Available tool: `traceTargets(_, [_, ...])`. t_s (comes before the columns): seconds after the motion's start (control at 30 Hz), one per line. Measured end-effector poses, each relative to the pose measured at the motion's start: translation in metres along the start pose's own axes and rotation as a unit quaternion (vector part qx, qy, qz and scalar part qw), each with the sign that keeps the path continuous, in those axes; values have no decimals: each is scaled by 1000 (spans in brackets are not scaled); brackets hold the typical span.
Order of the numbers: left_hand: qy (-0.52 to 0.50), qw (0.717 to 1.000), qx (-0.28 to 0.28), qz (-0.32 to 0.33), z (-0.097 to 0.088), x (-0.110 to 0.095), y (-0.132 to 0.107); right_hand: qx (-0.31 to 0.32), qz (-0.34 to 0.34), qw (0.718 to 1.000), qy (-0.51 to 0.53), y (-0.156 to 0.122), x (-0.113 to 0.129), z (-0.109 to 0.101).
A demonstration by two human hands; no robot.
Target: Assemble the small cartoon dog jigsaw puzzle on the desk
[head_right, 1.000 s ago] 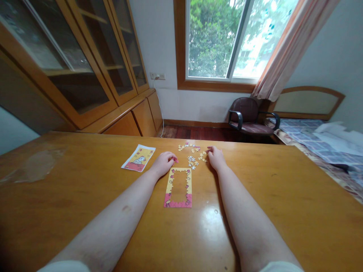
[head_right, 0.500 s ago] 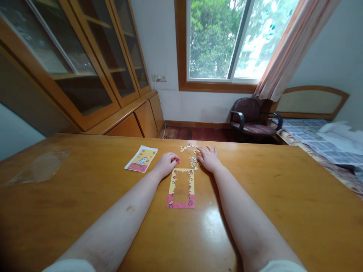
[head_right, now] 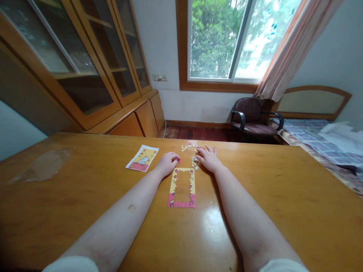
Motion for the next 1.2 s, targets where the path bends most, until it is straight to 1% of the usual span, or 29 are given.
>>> traceTargets(0.07, [-3, 1000, -2, -2, 0, 1, 0, 6, -3, 1000, 10, 0, 0, 1])
traceTargets(0.23, [-3, 1000, -1, -2, 0, 1, 0, 0, 18, 999, 27, -2, -2, -4])
traceTargets(0.33, [-4, 1000, -1, 0, -1, -1, 0, 4, 0, 999, 42, -2, -1, -5])
traceTargets(0.4, [-5, 1000, 0, 0, -1, -1, 0, -11, -2, 999, 48, -3, -3, -7])
traceTargets(0.47, [-4, 1000, 2, 0, -1, -2, 0, -21, 16, 998, 51, -3, -7, -7])
traceTargets(0.57, [-3, 1000, 2, -1, 0, 0, 0, -11, 44, 998, 50, -3, -12, -4])
traceTargets(0.63, [-4, 1000, 1, -3, 1, 1, 0, -7, 42, 998, 42, -2, -11, -3])
traceTargets(0.73, [-7, 1000, -2, -6, 1, 1, 0, -20, 33, 999, 15, -2, -9, -5])
traceTargets(0.97, [-6, 1000, 0, -5, 0, -1, 0, -12, 75, 995, -69, 2, -13, -1])
traceTargets(1.07, [-9, 1000, -1, -7, 0, 0, 0, -14, 77, 994, -78, 2, -12, 0])
traceTargets(1.2, [-10, 1000, -3, -5, 0, 1, 0, -18, 60, 996, -66, -1, -8, -3])
Point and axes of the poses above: each hand's wrist, its own y-axis towards the middle knuckle, its own z-axis out of the palm, x = y × z, the point moved 6 cm from there along y, towards the middle knuckle, and after that the axes turned 3 degrees about x, right-handed, at the moved point
